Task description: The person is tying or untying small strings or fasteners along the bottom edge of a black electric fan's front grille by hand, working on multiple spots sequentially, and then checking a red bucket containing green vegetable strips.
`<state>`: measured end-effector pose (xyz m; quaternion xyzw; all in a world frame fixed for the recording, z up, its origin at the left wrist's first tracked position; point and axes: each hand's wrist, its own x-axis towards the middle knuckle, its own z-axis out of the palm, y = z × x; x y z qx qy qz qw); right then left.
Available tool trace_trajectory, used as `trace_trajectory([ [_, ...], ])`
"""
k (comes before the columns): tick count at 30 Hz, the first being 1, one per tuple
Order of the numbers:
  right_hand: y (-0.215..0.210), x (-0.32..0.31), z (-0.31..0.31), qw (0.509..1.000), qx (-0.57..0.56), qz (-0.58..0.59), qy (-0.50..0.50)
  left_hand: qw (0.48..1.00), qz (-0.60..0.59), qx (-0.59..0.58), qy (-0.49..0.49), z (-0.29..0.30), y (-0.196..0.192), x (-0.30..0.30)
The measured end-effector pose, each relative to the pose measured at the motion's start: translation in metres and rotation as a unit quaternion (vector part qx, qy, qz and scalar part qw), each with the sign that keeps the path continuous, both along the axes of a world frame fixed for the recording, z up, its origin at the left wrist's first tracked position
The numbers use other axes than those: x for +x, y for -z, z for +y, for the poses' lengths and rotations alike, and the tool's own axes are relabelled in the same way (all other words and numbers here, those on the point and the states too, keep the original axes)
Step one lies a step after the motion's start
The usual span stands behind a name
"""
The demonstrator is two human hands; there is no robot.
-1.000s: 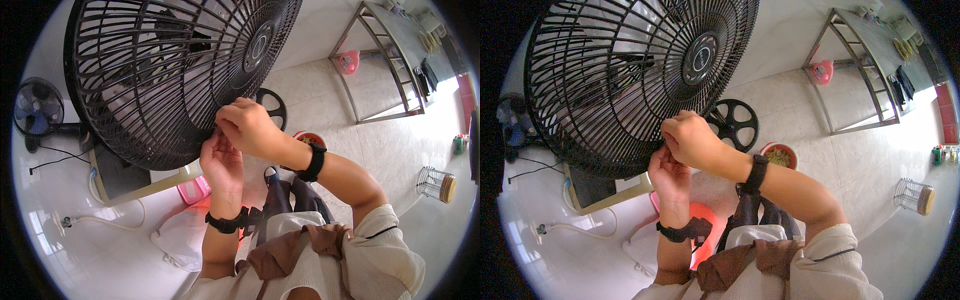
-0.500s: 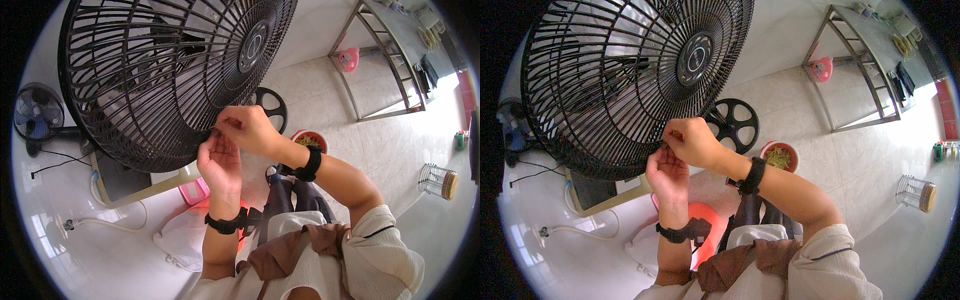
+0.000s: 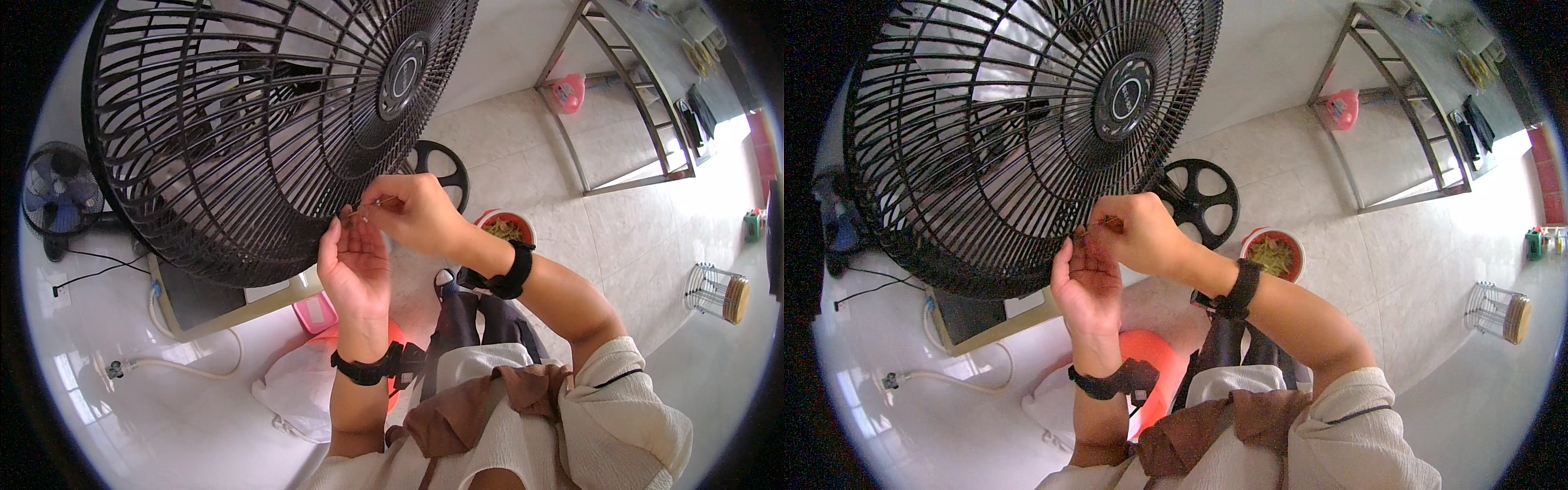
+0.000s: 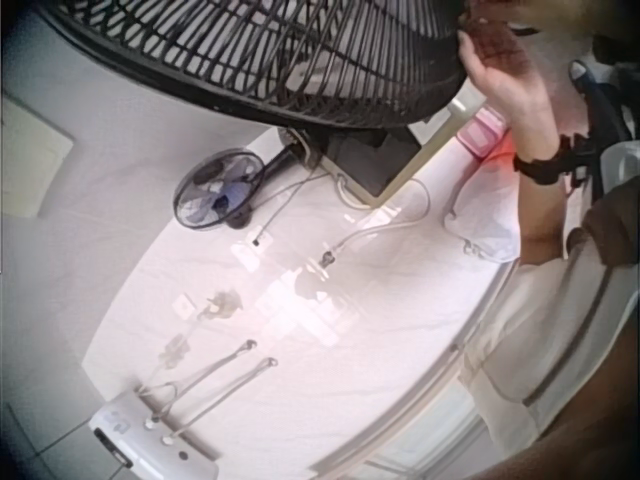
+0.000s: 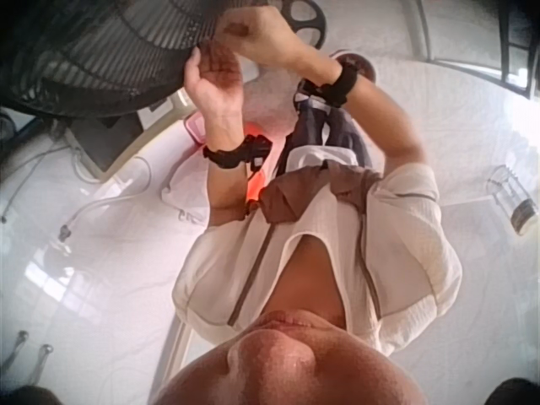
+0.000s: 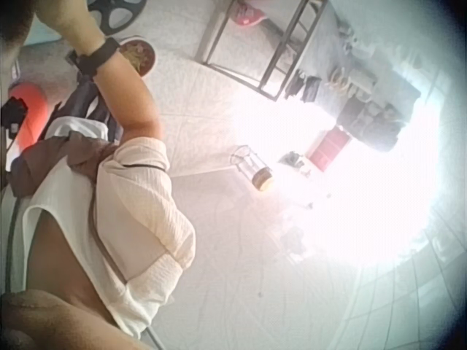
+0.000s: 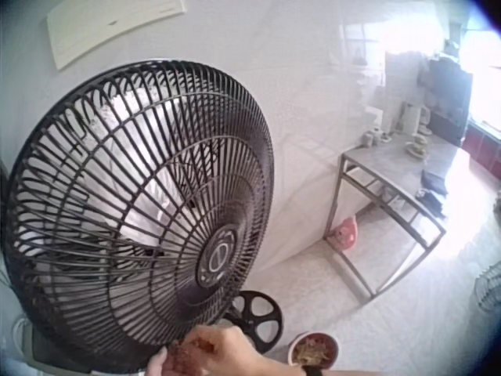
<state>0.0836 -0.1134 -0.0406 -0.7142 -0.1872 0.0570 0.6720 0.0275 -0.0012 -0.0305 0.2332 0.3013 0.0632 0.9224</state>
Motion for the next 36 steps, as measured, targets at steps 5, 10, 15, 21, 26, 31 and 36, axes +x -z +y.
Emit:
trace_trajectory([
  [5, -0.001, -0.001, -0.002, 0.992, -0.04, -0.119, 0.031, 1.0, 0.006, 0.017, -0.025, 0.003, 0.004, 0.003],
  [10, -0.007, -0.001, 0.009, 0.972, -0.006, -0.219, 0.083, 1.0, 0.003, 0.018, -0.026, 0.001, 0.004, 0.002],
  [15, 0.006, -0.001, 0.021, 0.959, -0.041, -0.265, 0.09, 0.999, 0.006, 0.042, -0.007, -0.001, -0.002, -0.002],
  [21, -0.004, -0.011, 0.021, 0.992, -0.033, -0.111, 0.05, 0.997, 0.028, 0.071, -0.002, -0.002, -0.005, -0.005],
  [26, -0.003, -0.011, 0.023, 0.98, 0.101, 0.17, -0.026, 0.997, -0.055, 0.018, 0.045, 0.016, 0.013, -0.01],
  [31, 0.007, -0.016, 0.027, 0.998, 0.033, 0.0, 0.045, 0.997, 0.034, 0.06, -0.028, 0.0, -0.006, -0.008],
  [36, 0.002, -0.015, 0.023, 0.997, 0.044, 0.061, 0.016, 0.996, 0.049, 0.066, -0.031, 0.002, -0.006, -0.008],
])
